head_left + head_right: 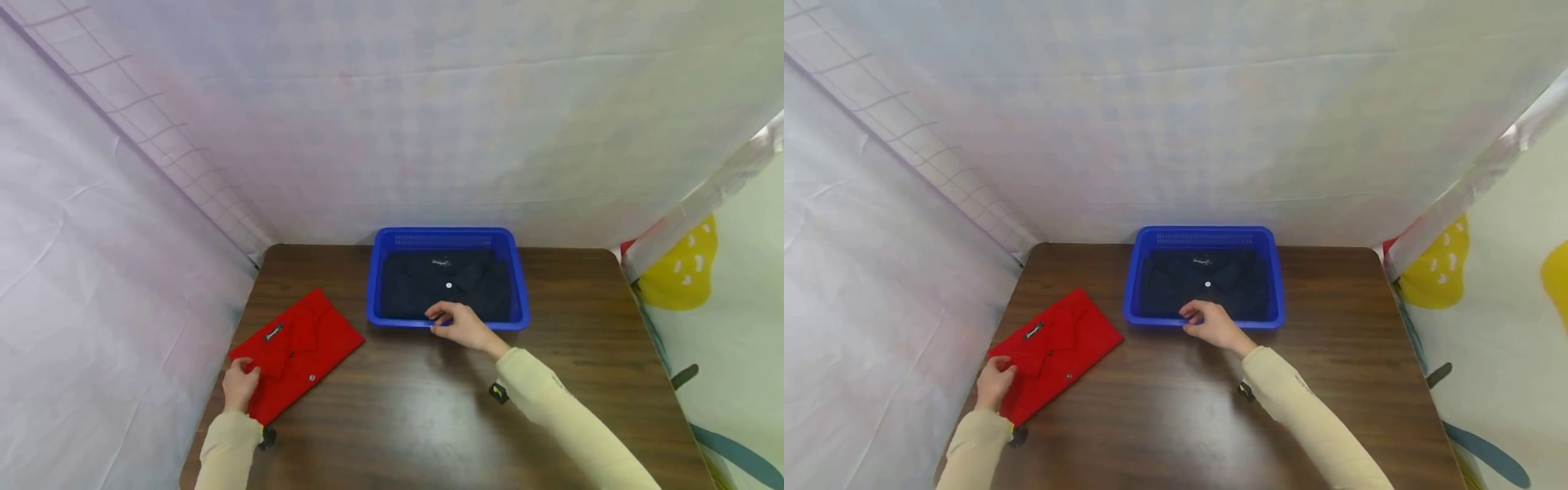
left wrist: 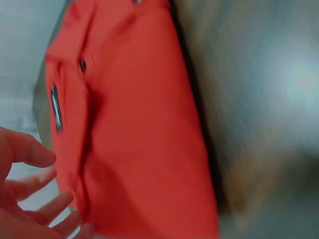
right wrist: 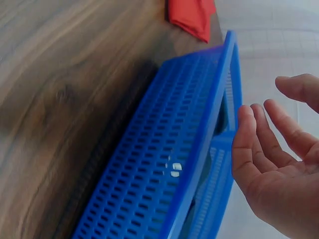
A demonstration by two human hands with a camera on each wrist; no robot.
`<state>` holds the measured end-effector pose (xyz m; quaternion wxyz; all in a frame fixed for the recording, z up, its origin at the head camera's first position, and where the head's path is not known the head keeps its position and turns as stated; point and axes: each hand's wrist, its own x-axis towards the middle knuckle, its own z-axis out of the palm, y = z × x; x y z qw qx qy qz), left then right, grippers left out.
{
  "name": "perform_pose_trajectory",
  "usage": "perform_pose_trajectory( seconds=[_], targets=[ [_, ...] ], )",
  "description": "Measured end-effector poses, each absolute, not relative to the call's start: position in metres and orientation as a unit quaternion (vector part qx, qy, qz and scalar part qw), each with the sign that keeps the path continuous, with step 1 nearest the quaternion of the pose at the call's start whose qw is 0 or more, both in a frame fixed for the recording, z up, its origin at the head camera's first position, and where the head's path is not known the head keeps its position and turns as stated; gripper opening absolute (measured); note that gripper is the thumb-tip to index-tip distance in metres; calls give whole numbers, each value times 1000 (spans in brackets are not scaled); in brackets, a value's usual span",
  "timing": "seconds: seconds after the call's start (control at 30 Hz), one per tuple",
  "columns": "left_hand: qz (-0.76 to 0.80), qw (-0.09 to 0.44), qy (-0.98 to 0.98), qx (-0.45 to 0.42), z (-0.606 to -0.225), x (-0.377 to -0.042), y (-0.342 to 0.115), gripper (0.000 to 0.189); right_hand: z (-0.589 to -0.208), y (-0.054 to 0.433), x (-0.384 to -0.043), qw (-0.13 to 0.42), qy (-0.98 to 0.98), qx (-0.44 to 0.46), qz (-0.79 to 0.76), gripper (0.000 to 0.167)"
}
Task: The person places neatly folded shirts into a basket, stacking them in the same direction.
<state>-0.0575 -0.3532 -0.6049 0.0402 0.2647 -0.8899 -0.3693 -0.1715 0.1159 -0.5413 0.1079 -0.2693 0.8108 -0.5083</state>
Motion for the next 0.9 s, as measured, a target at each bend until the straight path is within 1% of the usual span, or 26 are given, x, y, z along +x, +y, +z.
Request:
perform_pose_trajectory(
  seconds=[0.1, 0.27, 0.43, 0.53, 0.63, 0.67, 0.83, 0.87, 0.9],
  targets=[
    [-347, 41, -889, 295, -609, -43, -365, 40, -544, 109, -168, 110, 809, -270, -511, 27],
    [-376, 30, -860, 342, -609, -29, -370, 47, -548, 99, -159, 114, 806, -271, -514, 25],
    [-458, 17, -806, 374, -606, -27, -366, 56, -560, 88, -153, 119, 787, -310, -520, 25],
    [-497, 10, -771, 398, -603, -29, -363, 61, -571, 80, -152, 112, 779, -346, -511, 24],
    [-512, 14, -753, 414, -602, -30, -361, 64, -579, 70, -150, 107, 786, -369, -485, 25],
    [-515, 15, -748, 418, -602, -30, -361, 65, -590, 65, -151, 96, 788, -384, -472, 25],
    [-519, 11, -748, 414, -603, -29, -357, 66, -596, 38, -138, 115, 825, -387, -396, 41],
    [-519, 9, -749, 411, -605, -28, -356, 65, -598, 32, -135, 122, 832, -386, -379, 45],
    [-519, 6, -753, 406, -606, -28, -355, 63, -592, 26, -131, 138, 842, -374, -363, 49]
  ],
)
